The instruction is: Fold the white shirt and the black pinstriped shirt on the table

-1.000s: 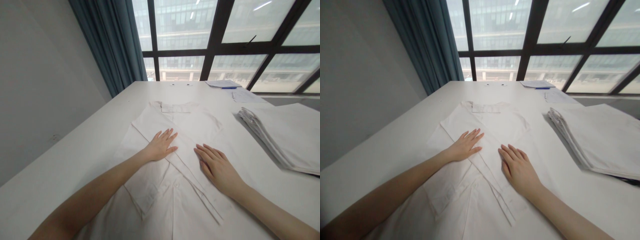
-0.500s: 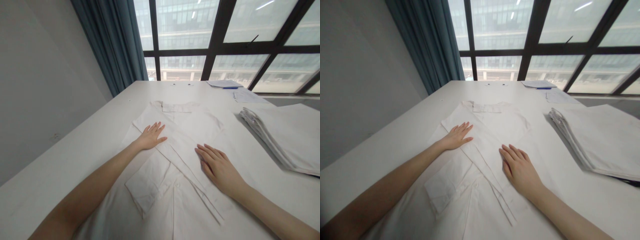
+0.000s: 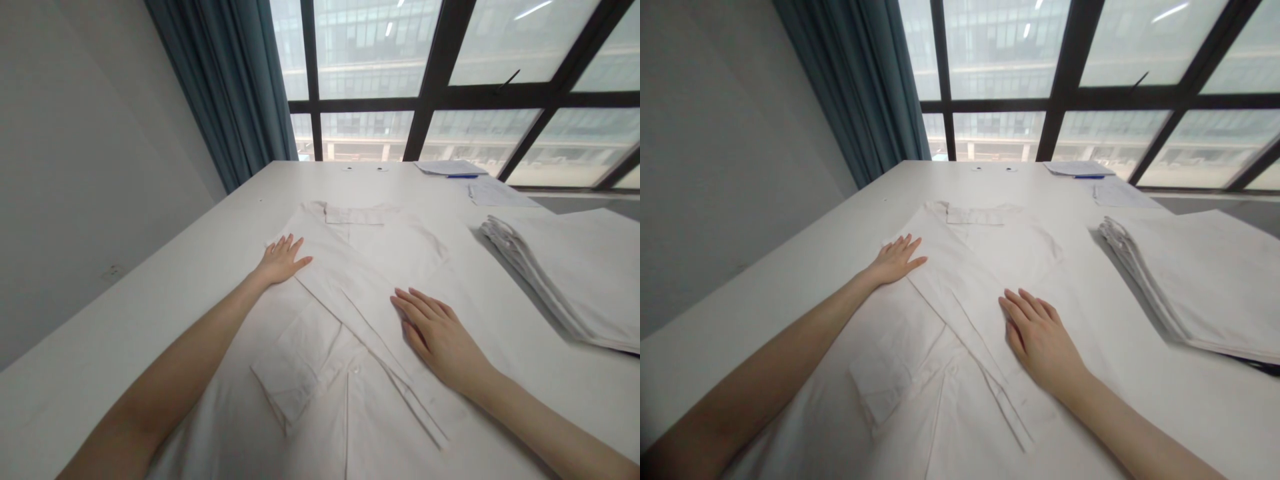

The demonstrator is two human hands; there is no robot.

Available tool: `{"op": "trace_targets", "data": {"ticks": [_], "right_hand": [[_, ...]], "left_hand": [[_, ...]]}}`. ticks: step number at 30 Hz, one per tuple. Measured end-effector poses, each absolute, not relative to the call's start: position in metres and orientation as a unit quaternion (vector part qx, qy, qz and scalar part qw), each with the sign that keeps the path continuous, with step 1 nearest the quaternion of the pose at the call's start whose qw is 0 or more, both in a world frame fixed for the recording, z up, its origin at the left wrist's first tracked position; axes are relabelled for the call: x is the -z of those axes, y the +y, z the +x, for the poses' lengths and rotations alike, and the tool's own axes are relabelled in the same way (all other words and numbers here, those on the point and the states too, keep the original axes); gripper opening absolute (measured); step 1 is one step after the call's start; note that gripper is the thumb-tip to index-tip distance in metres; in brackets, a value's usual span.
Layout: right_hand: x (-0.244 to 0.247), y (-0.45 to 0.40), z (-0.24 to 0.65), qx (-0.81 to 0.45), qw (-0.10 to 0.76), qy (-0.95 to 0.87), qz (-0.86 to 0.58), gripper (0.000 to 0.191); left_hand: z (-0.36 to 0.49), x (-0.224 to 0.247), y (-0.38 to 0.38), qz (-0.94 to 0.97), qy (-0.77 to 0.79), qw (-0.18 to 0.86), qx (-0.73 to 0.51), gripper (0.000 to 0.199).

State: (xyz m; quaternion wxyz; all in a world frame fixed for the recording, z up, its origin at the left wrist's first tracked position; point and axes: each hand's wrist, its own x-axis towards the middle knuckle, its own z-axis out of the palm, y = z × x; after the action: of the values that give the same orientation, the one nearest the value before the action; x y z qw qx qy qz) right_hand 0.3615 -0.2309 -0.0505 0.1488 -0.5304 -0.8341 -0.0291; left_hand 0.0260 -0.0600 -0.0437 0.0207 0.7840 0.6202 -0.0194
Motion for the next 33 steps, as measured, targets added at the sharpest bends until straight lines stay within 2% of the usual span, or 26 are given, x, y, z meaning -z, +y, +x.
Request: {"op": "trace_targets", "data": {"ticks": [8,12,16,20,25,28,33], "right_hand": [[0.051,-0.231,0.362,0.032,0.149,-0.838,-0.524,0.041],[0.051,-0.231,0.360,0.038,0.153,-0.837,-0.524,0.041],[0.050,-0.231,0.360,0.049,0.162,-0.836,-0.521,0.040],[0.047,-0.233,0.362,0.051,0.193,-0.856,-0.478,0.037],[0.039,-0.239,0.358,-0.003,0.207,-0.910,-0.359,0.044],[0.033,-0.243,0.352,-0.058,0.170,-0.935,-0.305,0.046],[0.025,-0.245,0.345,-0.145,0.124,-0.934,-0.301,0.049]], "left_hand": [[0.027,0.047,-0.059,0.767,0.641,-0.011,0.024,0.074],[0.033,0.045,-0.064,0.776,0.628,-0.051,0.027,0.067],[0.052,0.040,-0.077,0.820,0.568,-0.063,0.012,0.057],[0.082,0.040,-0.101,0.888,0.458,-0.015,-0.019,0.057],[0.100,0.043,-0.121,0.923,0.383,0.029,-0.020,0.060],[0.099,0.043,-0.122,0.923,0.384,0.031,-0.020,0.059],[0.099,0.045,-0.120,0.925,0.379,0.026,-0.030,0.059]]}}
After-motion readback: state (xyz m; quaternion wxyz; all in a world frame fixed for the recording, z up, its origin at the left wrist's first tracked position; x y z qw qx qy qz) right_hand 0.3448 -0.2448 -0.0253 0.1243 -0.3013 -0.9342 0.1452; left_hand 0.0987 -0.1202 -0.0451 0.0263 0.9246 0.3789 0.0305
